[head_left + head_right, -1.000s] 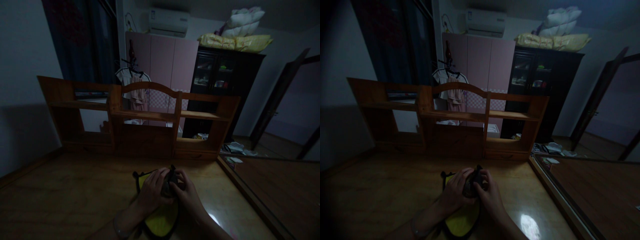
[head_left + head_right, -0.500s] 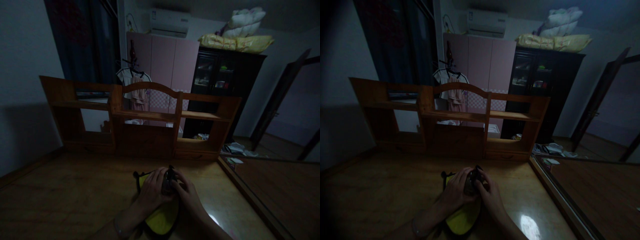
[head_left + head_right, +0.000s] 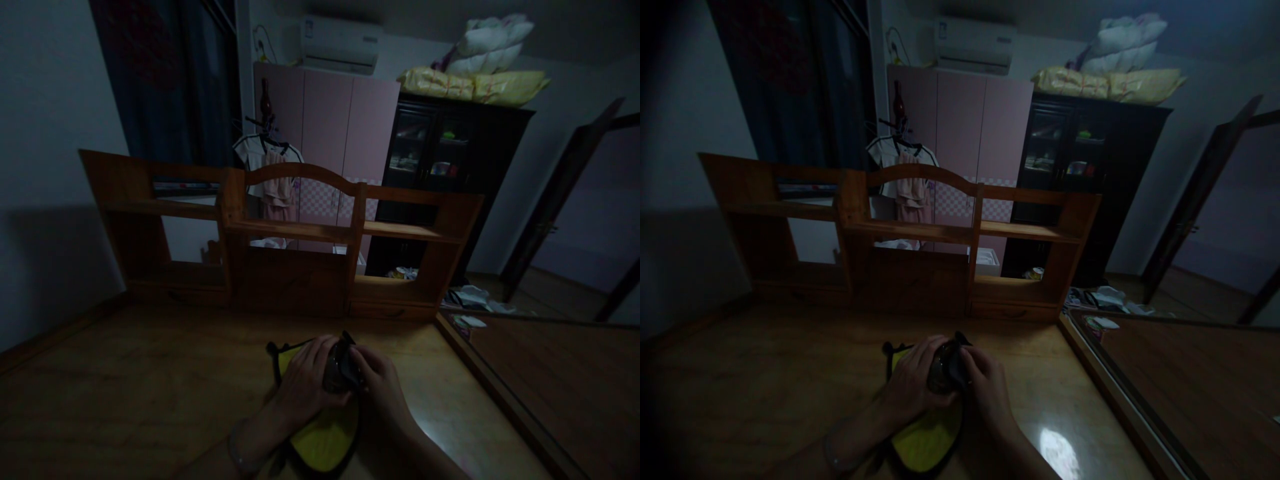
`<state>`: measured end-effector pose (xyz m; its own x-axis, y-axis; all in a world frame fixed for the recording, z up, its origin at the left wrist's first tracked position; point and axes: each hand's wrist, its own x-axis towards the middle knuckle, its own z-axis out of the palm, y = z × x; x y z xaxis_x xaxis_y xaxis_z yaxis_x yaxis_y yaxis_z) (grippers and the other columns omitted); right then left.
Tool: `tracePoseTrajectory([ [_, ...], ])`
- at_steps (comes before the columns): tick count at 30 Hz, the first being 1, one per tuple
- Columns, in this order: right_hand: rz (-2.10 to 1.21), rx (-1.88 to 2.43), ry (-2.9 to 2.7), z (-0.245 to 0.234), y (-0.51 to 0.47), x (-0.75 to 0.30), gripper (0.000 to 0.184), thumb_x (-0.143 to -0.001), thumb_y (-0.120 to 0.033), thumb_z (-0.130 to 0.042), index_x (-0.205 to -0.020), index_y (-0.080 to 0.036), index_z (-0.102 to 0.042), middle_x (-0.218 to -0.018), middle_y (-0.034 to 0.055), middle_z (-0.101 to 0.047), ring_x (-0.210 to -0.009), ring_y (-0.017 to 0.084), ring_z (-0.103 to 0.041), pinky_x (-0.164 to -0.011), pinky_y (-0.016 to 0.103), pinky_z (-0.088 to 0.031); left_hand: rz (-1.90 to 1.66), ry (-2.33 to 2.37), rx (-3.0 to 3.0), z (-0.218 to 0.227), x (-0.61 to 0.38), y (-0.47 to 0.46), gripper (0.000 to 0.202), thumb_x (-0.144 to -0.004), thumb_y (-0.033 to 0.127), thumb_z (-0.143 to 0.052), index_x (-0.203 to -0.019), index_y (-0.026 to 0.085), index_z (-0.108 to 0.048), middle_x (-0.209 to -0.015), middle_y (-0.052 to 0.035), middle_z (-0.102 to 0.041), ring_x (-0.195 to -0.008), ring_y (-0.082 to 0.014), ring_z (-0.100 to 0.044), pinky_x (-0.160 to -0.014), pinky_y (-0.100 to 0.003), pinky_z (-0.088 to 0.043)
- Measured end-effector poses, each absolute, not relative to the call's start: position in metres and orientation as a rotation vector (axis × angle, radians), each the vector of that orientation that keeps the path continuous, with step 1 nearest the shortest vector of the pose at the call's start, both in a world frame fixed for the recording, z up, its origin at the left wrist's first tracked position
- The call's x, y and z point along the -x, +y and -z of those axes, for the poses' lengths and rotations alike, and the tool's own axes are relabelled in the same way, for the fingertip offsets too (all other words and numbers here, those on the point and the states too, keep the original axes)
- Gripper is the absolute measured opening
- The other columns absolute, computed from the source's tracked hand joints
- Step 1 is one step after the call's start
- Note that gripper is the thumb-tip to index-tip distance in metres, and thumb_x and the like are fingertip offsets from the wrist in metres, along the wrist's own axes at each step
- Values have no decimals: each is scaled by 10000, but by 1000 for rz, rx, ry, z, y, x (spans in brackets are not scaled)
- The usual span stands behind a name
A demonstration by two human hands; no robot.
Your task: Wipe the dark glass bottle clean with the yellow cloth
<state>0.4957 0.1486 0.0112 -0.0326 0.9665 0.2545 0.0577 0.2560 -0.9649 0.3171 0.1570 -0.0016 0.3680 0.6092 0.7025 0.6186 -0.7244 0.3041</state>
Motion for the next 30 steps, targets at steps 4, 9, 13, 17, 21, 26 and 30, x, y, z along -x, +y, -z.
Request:
tracePoseTrajectory([
  [4,-1033,1038,-1390,-18,144,-493,347,-849,-465,-640,-993,-167,-742,-952,93,-751,-910,278,-688,-797,358,-528,1297,-1126,2608,-2,-316,155,827,-640,410,-792,-1329,180,-395,-1251,-144,-569,-1152,-320,-572,-994,-480,-487],
  [9,-1023,1068,-1368,-19,144,-493,318,-809,-461,-683,-929,-168,-717,-885,90,-743,-826,258,-695,-741,351,-541,1280,-1066,2604,-5,-315,154,859,-625,441,-804,-1328,166,-393,-1243,-149,-582,-1142,-321,-584,-985,-473,-499],
  [13,-1038,1077,-1356,-16,145,-493,329,-798,-482,-687,-929,-180,-673,-876,76,-737,-772,237,-695,-664,323,-546,1272,-1036,2609,-4,-315,155,840,-646,452,-789,-1329,165,-395,-1241,-153,-583,-1140,-321,-587,-986,-471,-499],
  [17,-1000,1065,-1388,-15,145,-494,303,-808,-465,-684,-915,-182,-665,-879,75,-736,-792,243,-699,-658,316,-545,1285,-1011,2589,-3,-315,155,819,-666,460,-767,-1332,159,-398,-1235,-155,-586,-1137,-321,-591,-986,-476,-498],
  [21,-936,1070,-1427,-17,145,-495,251,-821,-418,-681,-919,-187,-677,-927,85,-732,-865,264,-694,-678,323,-544,1276,-993,2579,-2,-315,155,829,-677,487,-751,-1344,159,-384,-1233,-164,-585,-1135,-327,-592,-988,-481,-494],
  [26,-857,1079,-1473,-19,144,-495,209,-817,-375,-685,-916,-191,-680,-928,85,-720,-891,273,-682,-657,313,-539,1257,-972,2604,-2,-315,155,838,-685,479,-755,-1352,156,-364,-1244,-165,-575,-1147,-325,-582,-994,-480,-488],
  [30,-841,1076,-1478,-17,144,-495,170,-840,-341,-661,-920,-191,-669,-919,71,-710,-858,247,-676,-637,285,-523,1259,-981,2613,-1,-315,156,835,-690,479,-751,-1360,165,-366,-1257,-162,-569,-1164,-331,-572,-1006,-491,-476],
])
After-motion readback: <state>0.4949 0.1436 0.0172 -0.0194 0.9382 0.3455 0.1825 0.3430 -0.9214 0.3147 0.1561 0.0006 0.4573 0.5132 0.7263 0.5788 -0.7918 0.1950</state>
